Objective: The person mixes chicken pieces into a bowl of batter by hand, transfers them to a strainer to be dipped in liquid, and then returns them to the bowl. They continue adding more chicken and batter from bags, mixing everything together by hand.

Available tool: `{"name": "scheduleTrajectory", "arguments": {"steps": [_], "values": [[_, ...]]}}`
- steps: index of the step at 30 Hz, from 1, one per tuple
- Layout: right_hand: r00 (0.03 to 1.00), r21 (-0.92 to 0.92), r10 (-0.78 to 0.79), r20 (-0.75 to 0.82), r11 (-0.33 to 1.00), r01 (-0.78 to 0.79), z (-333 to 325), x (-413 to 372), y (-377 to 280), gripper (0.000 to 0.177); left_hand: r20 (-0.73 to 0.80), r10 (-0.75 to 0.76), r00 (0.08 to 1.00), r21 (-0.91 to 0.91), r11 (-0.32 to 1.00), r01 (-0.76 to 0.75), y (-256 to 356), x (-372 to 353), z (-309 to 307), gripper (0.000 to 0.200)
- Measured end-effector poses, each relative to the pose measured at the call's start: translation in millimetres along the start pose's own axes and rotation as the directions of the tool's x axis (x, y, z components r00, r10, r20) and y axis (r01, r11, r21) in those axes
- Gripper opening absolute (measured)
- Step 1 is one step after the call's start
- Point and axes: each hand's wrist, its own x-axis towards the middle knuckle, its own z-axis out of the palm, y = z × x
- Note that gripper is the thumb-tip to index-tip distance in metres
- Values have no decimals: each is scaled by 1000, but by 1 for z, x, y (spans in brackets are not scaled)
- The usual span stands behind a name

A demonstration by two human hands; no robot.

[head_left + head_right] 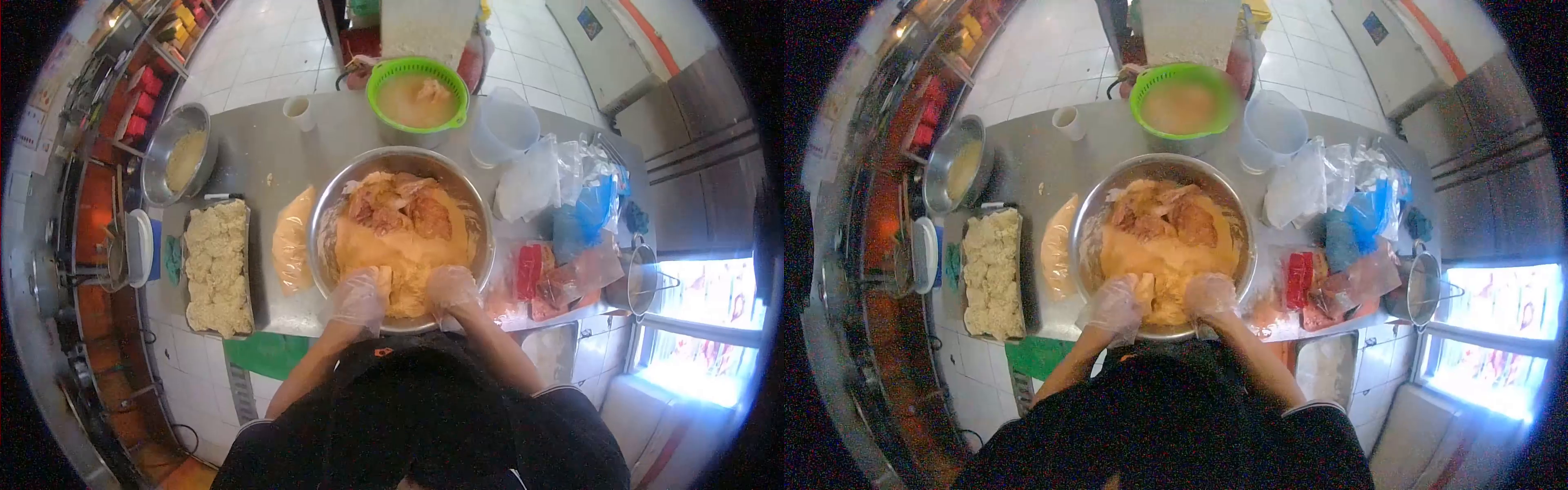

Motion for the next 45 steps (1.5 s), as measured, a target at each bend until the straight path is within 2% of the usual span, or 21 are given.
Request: {"name": "scheduleTrajectory", "arguments": {"steps": [3, 7, 12, 13, 15, 18, 19, 21, 24, 27, 28, 31, 33, 34, 36, 37, 39, 40, 42, 43, 45], "values": [[998, -55, 33, 56, 998, -29, 6, 7, -4, 22, 7, -183, 983, 20, 983, 183, 6, 18, 56, 33], [997, -23, -6, -74, 1000, 4, -30, -7, -16, 18, 115, -382, 917, -159, 904, 396, 17, 39, 34, 28], [888, 170, 62, -456, 985, 18, -44, -21, -18, 16, -43, 82, 996, 184, 980, -73, -2, 21, 30, 29], [901, 282, 99, -423, 959, 27, -45, -20, -18, 17, -92, 204, 975, 204, 962, -182, -5, 16, 19, 30], [931, 490, 140, -338, 870, 47, -47, -16, -20, 20, -166, 131, 977, 34, 991, -127, -15, 16, 35, 31], [788, 400, 61, -613, 884, 242, -16, 5, -6, 27, -423, -25, 906, -213, 974, -73, -22, 11, 65, 33], [822, 519, 124, -556, 824, 227, -27, 2, -14, 31, -512, -81, 855, -286, 955, -81, -22, 7, 70, 34], [881, 730, 243, -406, 666, 153, -69, -22, -33, 39, -386, -229, 894, -533, 846, -13, -12, 1, 41, 29], [909, 683, 395, -136, 701, -202, -101, -37, -47, 41, -220, -270, 937, -626, 776, 77, 12, 0, -14, 31], [829, 651, 322, -458, 756, 66, -48, -15, -34, 39, -239, -211, 948, -331, 935, 125, 11, 3, 1, 30], [853, 643, 284, -438, 762, 76, -38, -12, -29, 37, -263, -176, 949, -171, 976, 134, 7, 4, 15, 30], [905, 656, 222, -363, 751, 79, -32, -15, -25, 33, -306, -90, 948, -178, 983, 36, -9, 4, 35, 24], [921, 703, 239, -306, 709, 50, -53, -26, -37, 32, -204, -155, 967, -410, 910, 59, 13, 0, -10, 20], [915, 661, 151, -375, 736, 150, -45, -20, -36, 32, -141, -179, 974, -516, 853, 82, 21, -4, -25, 18], [871, 557, -28, -490, 758, 338, -20, -6, -32, 32, -229, -157, 961, -435, 899, 43, 22, -10, -21, 19], [899, 551, -52, -436, 774, 312, -16, -8, -33, 33, -280, -139, 950, -392, 920, 19, 23, -11, -20, 19], [936, 519, -100, -338, 810, 274, -16, -6, -34, 35, -521, -53, 852, -430, 878, -209, 17, -2, -7, 19], [900, 501, -149, -409, 788, 358, -9, 1, -31, 36, -630, -19, 776, -422, 847, -323, 15, 2, -4, 19], [814, 457, -231, -533, 731, 507, 13, 14, -25, 38, -470, -48, 881, -561, 788, -256, 19, 1, -10, 21], [868, 480, -209, -450, 763, 433, 8, 10, -26, 39, -380, -58, 923, -625, 752, -210, 22, -1, -14, 22], [950, 503, -158, -270, 818, 279, -15, -5, -26, 42, -467, -176, 867, -694, 680, -236, 26, -5, -27, 20]]}}
